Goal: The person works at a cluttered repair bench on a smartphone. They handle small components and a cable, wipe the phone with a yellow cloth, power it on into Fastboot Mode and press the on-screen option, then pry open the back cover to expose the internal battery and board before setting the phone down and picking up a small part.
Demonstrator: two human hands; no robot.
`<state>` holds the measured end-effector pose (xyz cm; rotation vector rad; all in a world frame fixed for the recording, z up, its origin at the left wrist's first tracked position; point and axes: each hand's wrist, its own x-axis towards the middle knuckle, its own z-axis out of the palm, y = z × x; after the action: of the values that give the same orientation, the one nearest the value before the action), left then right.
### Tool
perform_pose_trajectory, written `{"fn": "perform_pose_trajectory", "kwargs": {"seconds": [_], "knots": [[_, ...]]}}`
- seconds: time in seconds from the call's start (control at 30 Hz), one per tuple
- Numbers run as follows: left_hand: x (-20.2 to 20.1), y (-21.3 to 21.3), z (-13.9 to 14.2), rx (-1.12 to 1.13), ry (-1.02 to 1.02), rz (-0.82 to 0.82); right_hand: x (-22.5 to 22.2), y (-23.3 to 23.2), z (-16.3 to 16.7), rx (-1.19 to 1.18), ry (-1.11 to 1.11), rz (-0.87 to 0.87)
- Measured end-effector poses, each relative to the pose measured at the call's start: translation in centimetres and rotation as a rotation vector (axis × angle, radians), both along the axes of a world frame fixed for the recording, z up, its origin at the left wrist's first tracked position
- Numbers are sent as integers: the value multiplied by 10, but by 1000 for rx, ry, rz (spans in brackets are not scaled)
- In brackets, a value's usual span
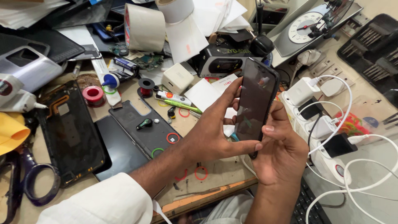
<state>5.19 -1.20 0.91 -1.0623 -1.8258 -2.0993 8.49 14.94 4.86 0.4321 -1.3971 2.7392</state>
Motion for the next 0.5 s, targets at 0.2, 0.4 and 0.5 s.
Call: {"fn": "perform_pose_trajectory", "kwargs": {"seconds": [0.2, 0.4, 0.5], "knots": [[3, 3, -1, -7, 18, 36, 5, -2, 8, 3, -16, 9], [4, 4, -2, -13, 40, 54, 5, 1, 8, -42, -25, 38], [4, 4, -1, -8, 40, 50, 4, 4, 8, -46, -42, 64]]}}
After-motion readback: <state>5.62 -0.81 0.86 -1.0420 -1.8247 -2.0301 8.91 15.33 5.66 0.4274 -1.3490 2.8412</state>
